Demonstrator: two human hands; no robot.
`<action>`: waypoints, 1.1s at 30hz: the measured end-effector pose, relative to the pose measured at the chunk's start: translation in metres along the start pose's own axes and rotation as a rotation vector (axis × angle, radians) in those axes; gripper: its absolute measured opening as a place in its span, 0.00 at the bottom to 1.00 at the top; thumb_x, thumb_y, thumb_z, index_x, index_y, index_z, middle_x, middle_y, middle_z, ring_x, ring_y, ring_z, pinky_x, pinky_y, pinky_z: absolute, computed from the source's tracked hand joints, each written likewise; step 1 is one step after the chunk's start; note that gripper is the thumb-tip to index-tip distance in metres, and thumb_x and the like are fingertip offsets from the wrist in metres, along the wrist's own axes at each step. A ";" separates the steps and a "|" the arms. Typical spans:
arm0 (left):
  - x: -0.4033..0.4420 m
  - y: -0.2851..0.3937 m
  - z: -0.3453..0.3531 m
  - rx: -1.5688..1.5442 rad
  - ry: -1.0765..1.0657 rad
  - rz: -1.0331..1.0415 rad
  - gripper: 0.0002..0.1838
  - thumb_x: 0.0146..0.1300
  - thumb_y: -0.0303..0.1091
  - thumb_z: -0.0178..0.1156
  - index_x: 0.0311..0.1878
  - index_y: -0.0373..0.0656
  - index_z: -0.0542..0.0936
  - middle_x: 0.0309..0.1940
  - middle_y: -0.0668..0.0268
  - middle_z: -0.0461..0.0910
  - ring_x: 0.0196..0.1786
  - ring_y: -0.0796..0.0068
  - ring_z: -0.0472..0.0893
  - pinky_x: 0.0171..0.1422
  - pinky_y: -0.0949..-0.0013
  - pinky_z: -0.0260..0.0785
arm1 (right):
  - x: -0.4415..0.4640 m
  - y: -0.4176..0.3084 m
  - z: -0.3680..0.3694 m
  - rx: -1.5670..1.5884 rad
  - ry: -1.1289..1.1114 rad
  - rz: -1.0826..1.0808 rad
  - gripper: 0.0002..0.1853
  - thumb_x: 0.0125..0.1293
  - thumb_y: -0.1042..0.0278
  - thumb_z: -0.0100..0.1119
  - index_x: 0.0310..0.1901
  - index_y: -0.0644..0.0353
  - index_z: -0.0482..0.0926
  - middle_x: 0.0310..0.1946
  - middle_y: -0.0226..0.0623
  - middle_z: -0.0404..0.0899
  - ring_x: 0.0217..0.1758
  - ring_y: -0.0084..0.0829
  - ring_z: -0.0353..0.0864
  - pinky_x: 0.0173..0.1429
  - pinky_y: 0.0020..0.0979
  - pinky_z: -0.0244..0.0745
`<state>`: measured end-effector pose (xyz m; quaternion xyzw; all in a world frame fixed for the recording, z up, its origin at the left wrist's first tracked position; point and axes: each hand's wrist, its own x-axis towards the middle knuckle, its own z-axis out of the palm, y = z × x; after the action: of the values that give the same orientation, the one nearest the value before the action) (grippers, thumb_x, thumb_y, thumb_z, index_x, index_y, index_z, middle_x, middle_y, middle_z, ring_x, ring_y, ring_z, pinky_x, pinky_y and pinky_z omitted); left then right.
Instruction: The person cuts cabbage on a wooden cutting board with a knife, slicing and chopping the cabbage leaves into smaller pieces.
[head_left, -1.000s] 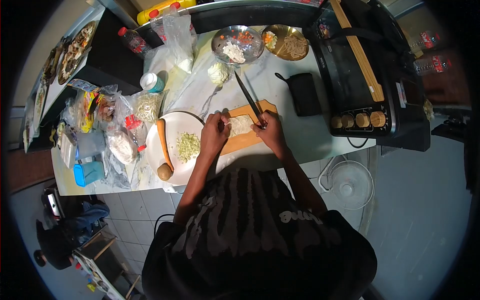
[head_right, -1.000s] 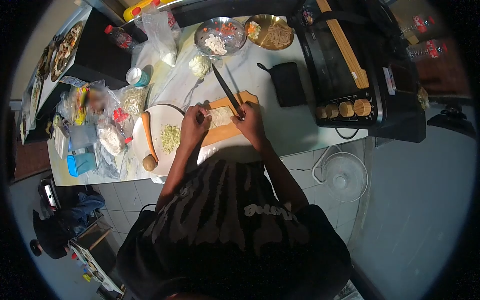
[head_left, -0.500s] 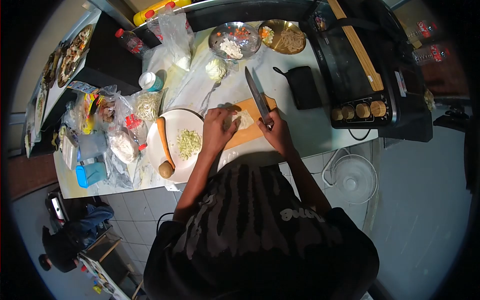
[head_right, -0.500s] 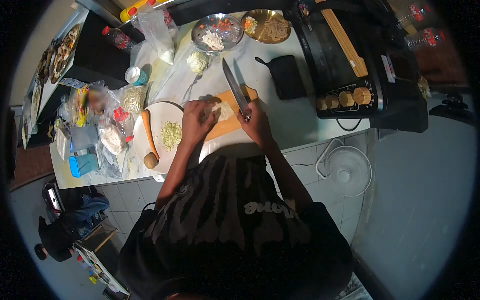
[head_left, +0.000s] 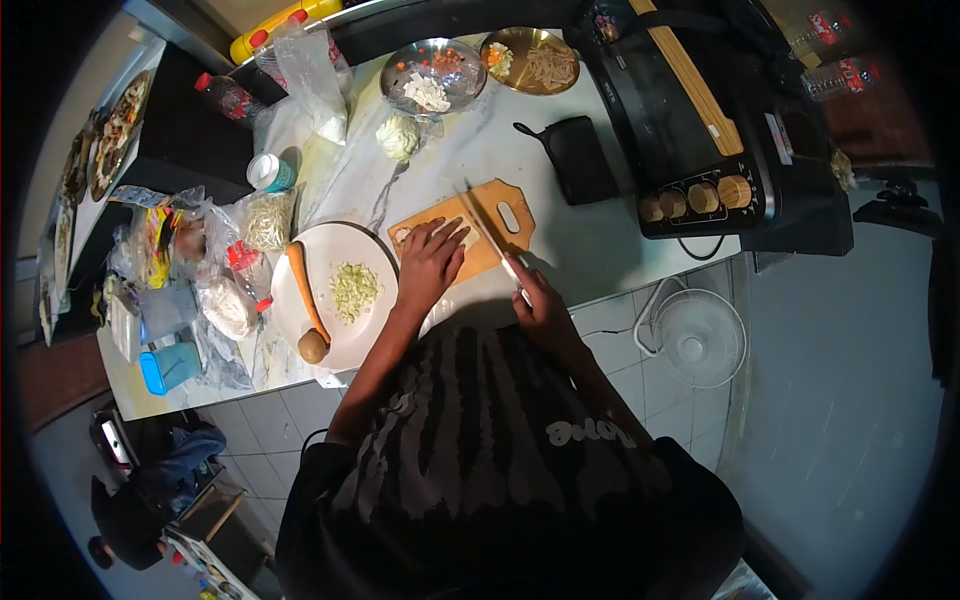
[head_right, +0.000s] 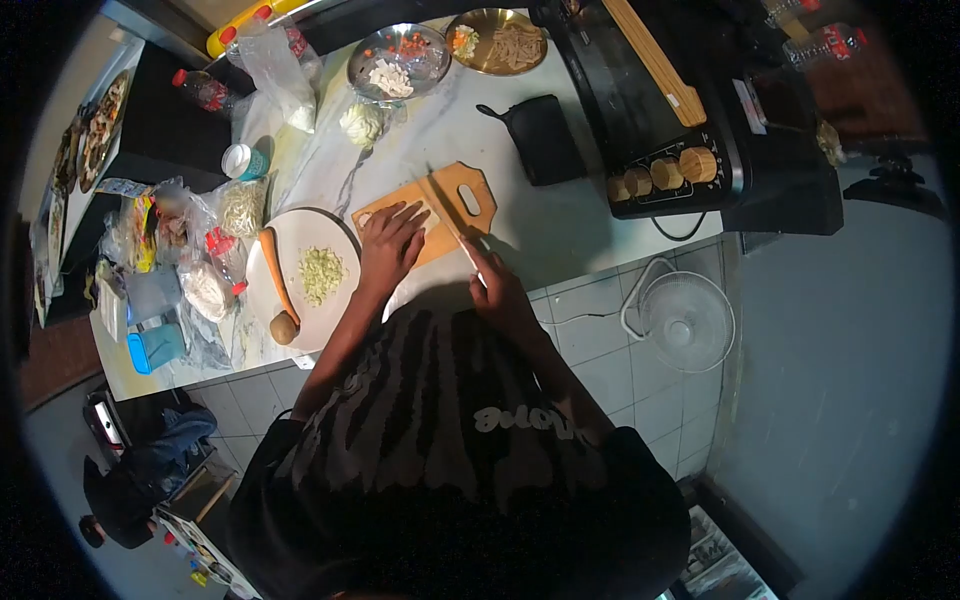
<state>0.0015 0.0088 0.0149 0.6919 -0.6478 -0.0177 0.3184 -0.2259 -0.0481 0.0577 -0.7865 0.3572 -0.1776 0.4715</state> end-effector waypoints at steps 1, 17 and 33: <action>0.001 0.000 0.000 0.008 -0.012 -0.005 0.15 0.65 0.32 0.64 0.55 0.45 0.85 0.58 0.65 0.83 0.64 0.59 0.75 0.69 0.53 0.65 | -0.002 -0.003 0.002 -0.027 -0.016 0.033 0.31 0.70 0.74 0.50 0.75 0.52 0.66 0.43 0.53 0.75 0.45 0.50 0.79 0.54 0.41 0.74; -0.002 -0.006 0.001 -0.042 -0.056 -0.052 0.16 0.64 0.34 0.65 0.56 0.47 0.86 0.59 0.66 0.83 0.66 0.58 0.74 0.69 0.54 0.63 | -0.003 0.006 0.002 -0.248 -0.093 0.127 0.27 0.75 0.68 0.47 0.74 0.40 0.69 0.47 0.57 0.73 0.44 0.56 0.81 0.47 0.48 0.80; 0.000 -0.002 0.000 -0.034 -0.056 -0.051 0.15 0.64 0.33 0.64 0.53 0.49 0.88 0.59 0.69 0.83 0.66 0.61 0.74 0.68 0.55 0.63 | 0.006 -0.002 -0.010 -0.016 -0.268 0.333 0.28 0.77 0.66 0.43 0.77 0.42 0.63 0.59 0.57 0.78 0.63 0.57 0.77 0.66 0.46 0.73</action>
<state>0.0036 0.0084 0.0136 0.7018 -0.6383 -0.0562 0.3113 -0.2268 -0.0583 0.0640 -0.7369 0.4177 0.0115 0.5313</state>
